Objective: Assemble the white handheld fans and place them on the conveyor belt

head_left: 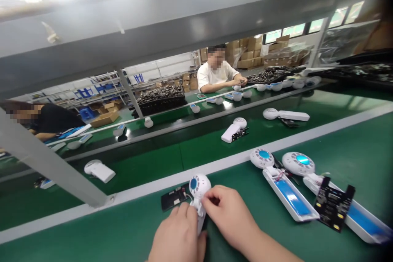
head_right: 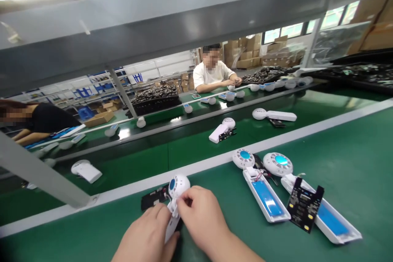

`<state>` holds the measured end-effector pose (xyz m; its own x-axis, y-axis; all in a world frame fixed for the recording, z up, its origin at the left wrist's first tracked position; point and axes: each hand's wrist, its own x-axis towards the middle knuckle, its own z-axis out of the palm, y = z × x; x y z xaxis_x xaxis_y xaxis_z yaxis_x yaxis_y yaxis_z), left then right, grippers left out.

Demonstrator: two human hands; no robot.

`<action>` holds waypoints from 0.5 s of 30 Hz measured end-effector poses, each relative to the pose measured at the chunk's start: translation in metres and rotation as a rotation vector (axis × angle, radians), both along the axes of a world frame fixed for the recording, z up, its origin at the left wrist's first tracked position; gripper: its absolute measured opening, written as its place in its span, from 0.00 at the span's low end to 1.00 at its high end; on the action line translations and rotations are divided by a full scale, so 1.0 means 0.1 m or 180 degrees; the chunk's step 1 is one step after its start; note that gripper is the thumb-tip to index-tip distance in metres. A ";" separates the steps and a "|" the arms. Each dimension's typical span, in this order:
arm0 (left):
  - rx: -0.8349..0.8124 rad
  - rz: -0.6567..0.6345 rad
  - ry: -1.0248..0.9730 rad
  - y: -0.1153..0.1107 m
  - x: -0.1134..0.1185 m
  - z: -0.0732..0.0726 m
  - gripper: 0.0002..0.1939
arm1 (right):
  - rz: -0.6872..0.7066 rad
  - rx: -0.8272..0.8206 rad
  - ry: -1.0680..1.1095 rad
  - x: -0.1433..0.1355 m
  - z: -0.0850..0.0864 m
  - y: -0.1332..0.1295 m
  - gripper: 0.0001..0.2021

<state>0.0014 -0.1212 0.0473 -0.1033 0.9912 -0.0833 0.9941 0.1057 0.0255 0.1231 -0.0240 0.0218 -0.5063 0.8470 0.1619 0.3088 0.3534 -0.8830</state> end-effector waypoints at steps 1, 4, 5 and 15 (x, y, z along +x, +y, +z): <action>0.0064 -0.0054 -0.0061 0.02 0.03 -0.02 0.14 | 0.0030 -0.0049 0.0001 0.02 0.00 0.01 0.10; 0.0150 -0.0254 -0.0351 0.02 0.05 -0.02 0.18 | 0.0104 -0.0080 0.0156 0.04 -0.02 0.01 0.09; 0.0150 -0.0351 -0.0465 0.01 0.03 0.00 0.18 | 0.0117 -0.0081 0.0240 0.04 -0.03 0.00 0.10; 0.0527 0.0234 -0.0947 0.27 -0.59 0.15 0.21 | 0.0006 -0.0493 0.0402 0.00 -0.02 0.04 0.09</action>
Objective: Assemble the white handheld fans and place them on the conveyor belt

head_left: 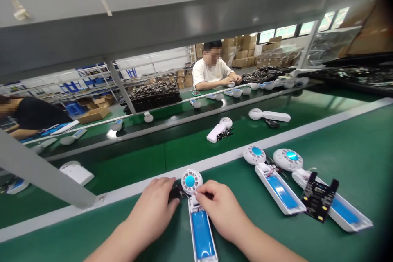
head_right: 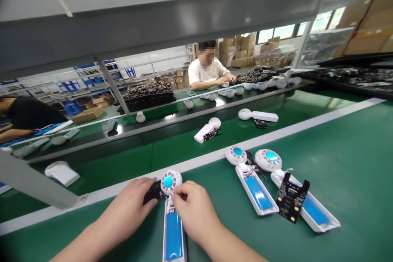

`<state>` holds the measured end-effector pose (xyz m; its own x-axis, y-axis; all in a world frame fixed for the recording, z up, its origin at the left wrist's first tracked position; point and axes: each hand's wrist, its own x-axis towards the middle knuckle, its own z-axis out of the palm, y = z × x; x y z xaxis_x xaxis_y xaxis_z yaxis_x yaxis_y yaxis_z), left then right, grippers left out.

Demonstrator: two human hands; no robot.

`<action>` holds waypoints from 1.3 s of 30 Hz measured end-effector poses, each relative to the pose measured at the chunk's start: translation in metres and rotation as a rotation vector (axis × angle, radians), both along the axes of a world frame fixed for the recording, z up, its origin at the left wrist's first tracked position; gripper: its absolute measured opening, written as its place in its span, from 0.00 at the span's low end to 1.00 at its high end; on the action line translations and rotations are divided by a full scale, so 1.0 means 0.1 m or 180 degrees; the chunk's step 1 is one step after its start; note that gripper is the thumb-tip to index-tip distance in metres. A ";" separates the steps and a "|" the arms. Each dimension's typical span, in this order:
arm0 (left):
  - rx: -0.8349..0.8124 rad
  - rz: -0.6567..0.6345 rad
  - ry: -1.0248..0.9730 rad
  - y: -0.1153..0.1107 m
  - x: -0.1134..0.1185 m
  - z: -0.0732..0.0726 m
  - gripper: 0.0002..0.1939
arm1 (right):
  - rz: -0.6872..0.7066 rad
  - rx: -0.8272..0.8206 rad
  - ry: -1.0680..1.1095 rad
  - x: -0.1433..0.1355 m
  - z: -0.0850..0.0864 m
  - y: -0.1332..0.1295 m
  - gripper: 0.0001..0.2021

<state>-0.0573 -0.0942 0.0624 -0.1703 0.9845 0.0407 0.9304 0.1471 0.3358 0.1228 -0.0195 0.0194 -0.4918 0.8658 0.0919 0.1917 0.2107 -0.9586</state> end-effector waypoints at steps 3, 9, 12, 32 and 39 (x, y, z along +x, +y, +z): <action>-0.0203 0.0179 -0.0155 0.07 -0.09 -0.07 0.21 | -0.0083 -0.0392 -0.0089 0.00 0.00 0.02 0.09; -0.0181 0.0537 -0.0534 -0.04 -0.01 -0.06 0.10 | -0.0090 -0.0536 -0.0099 -0.01 0.00 0.02 0.09; -0.0168 0.0668 -0.1220 -0.16 0.02 -0.08 0.12 | -0.0100 -0.0174 -0.0122 -0.02 -0.03 -0.02 0.09; 0.1334 -0.0613 -0.0491 -0.25 0.25 -0.48 0.18 | -0.0137 0.0509 -0.0368 -0.08 -0.05 -0.15 0.09; 0.1717 -0.0907 0.0217 -0.28 0.22 -0.49 0.17 | -0.0257 0.0554 -0.0343 -0.06 -0.03 -0.17 0.08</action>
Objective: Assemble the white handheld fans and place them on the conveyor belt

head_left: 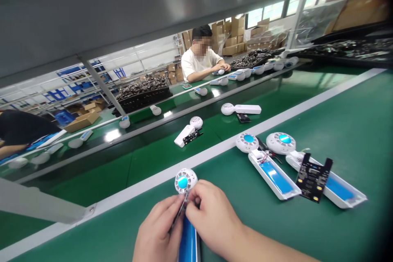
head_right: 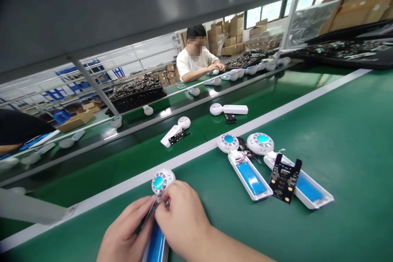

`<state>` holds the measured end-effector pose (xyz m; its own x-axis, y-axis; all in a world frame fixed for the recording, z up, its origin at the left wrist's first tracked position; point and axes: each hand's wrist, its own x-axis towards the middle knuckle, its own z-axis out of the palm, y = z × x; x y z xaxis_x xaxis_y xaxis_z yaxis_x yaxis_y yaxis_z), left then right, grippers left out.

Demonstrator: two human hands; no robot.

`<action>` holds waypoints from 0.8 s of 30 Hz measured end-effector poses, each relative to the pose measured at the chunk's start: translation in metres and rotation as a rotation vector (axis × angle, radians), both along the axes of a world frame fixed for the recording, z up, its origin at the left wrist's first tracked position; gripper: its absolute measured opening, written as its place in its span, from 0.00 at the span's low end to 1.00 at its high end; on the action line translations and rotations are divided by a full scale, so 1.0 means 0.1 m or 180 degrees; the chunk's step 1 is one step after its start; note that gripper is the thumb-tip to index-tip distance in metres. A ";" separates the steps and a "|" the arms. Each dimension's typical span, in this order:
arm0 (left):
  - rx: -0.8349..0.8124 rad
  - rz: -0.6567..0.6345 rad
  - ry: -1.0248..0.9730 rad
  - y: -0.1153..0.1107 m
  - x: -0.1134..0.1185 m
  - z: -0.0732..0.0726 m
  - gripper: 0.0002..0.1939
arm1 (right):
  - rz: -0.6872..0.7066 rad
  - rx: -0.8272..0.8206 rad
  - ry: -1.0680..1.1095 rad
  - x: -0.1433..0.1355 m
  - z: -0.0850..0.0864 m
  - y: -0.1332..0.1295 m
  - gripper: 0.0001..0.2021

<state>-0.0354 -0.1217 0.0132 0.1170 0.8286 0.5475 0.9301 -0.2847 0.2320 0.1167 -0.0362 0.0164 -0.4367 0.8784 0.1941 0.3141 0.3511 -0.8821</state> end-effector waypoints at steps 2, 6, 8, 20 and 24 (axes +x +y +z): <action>0.0090 -0.0017 0.0165 0.00 0.00 0.01 0.16 | -0.0012 -0.0012 -0.0016 0.00 0.01 0.00 0.08; 0.0116 -0.0021 0.0334 0.01 0.02 0.03 0.16 | -0.0061 -0.0059 -0.0033 0.00 0.01 0.00 0.06; 0.0127 -0.0002 0.0329 0.01 0.04 0.05 0.15 | -0.0087 -0.0022 -0.0002 0.00 0.01 -0.01 0.06; 0.0211 -0.0381 0.0204 0.02 0.06 0.16 0.17 | 0.0127 0.0420 0.0134 -0.01 -0.05 -0.03 0.08; 0.0233 -0.0533 -0.0105 0.02 0.10 0.21 0.20 | 0.0304 0.0793 0.0238 -0.01 -0.11 -0.03 0.07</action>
<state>-0.0253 -0.1194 0.0342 0.2310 0.7568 0.6114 0.8606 -0.4521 0.2344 0.1161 -0.0390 0.0055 -0.4915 0.7551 0.4339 0.2064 0.5851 -0.7843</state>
